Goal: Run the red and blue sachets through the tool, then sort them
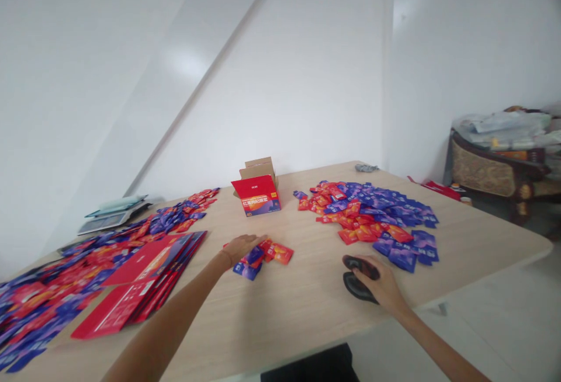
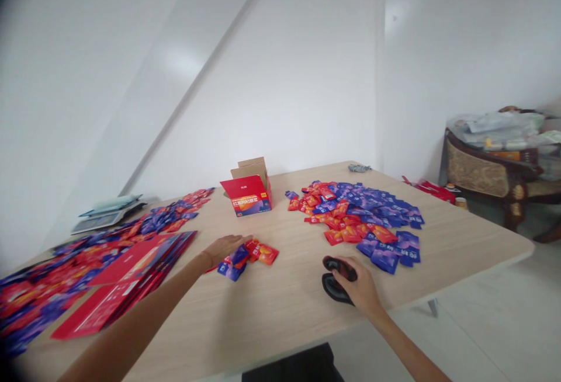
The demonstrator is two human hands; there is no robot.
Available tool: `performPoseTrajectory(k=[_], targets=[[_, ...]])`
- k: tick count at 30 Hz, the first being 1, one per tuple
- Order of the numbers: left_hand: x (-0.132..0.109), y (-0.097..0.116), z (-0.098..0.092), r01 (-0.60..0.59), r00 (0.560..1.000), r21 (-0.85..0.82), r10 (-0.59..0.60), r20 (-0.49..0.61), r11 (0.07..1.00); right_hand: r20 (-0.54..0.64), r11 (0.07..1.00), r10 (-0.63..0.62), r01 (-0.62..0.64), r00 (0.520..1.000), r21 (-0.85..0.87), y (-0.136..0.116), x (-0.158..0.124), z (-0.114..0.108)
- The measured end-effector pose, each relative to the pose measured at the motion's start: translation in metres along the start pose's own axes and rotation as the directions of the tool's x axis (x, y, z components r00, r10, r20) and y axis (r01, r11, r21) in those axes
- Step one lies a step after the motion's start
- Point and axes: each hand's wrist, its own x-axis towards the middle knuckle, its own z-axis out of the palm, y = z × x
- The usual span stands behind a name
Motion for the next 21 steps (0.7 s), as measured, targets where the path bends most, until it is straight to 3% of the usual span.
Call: performPoseTrajectory(k=[5,11,17,21], targets=[[0.023,0.034,-0.016,-0.075,0.993,0.019,0.077,-0.092,0.997,-0.01,1.0,-0.007,0.008,1.0,0.021,-0.004,0.0,-0.001],[0.083,0.122,-0.016,-0.157,0.982,-0.017,0.155,-0.111,0.987,0.003,0.996,-0.01,0.01,1.0,0.085,-0.01,-0.001,-0.004],[0.171,0.205,-0.008,-0.016,0.993,-0.146,-0.001,-0.12,0.989,0.032,0.99,0.0,-0.004,0.999,0.143,-0.018,0.001,-0.006],[0.219,0.24,0.001,0.125,0.981,-0.275,-0.161,-0.112,0.953,0.044,0.988,0.001,-0.008,0.999,0.156,-0.019,0.002,-0.007]])
